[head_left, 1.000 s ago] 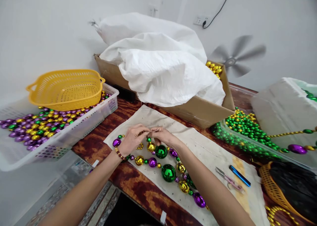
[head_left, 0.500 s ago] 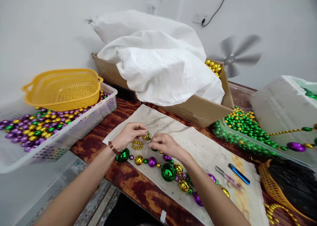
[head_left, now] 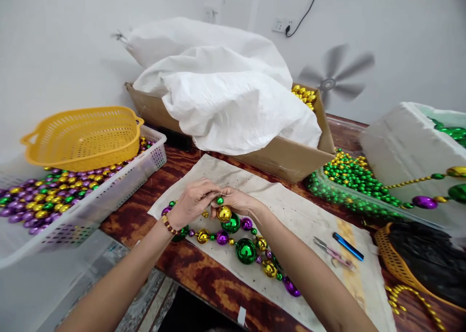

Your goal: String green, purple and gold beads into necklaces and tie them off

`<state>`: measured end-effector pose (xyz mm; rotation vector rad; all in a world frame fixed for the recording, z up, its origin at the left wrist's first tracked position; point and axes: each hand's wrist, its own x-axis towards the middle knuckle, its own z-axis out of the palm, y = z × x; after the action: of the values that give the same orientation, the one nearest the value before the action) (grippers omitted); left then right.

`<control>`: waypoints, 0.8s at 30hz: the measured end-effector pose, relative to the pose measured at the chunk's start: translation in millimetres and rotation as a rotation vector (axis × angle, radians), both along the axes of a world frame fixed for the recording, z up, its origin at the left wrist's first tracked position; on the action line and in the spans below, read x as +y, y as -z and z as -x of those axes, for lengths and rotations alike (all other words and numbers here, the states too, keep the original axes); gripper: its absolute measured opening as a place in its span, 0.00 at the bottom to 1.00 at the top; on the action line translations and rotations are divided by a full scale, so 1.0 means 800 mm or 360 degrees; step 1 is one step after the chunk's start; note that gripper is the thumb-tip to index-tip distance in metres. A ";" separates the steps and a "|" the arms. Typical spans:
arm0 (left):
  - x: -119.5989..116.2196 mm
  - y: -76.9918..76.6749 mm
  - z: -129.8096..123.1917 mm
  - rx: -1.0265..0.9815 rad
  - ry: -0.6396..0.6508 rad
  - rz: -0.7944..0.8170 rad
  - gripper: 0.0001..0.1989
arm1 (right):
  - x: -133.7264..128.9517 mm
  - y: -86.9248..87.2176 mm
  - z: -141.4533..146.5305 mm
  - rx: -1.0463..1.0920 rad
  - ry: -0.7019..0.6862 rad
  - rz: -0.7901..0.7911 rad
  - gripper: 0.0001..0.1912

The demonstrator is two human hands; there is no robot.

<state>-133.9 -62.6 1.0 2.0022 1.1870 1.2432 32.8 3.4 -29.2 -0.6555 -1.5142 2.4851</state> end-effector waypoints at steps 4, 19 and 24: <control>-0.005 0.004 -0.005 -0.0247 -0.0147 0.0213 0.06 | -0.005 0.004 -0.002 -0.0027 0.0372 -0.0296 0.18; -0.002 0.000 0.023 -0.0955 -0.0536 0.0751 0.17 | -0.027 -0.048 -0.052 -0.1312 0.0116 -0.2486 0.13; -0.010 -0.013 0.029 -0.0017 -0.0697 0.0765 0.15 | -0.030 -0.050 -0.043 -0.1293 -0.0045 -0.2438 0.08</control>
<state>-156.9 -70.8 11.6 1.4277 1.7864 1.0201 66.9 -20.9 10.8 -1.1842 -2.8691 0.3733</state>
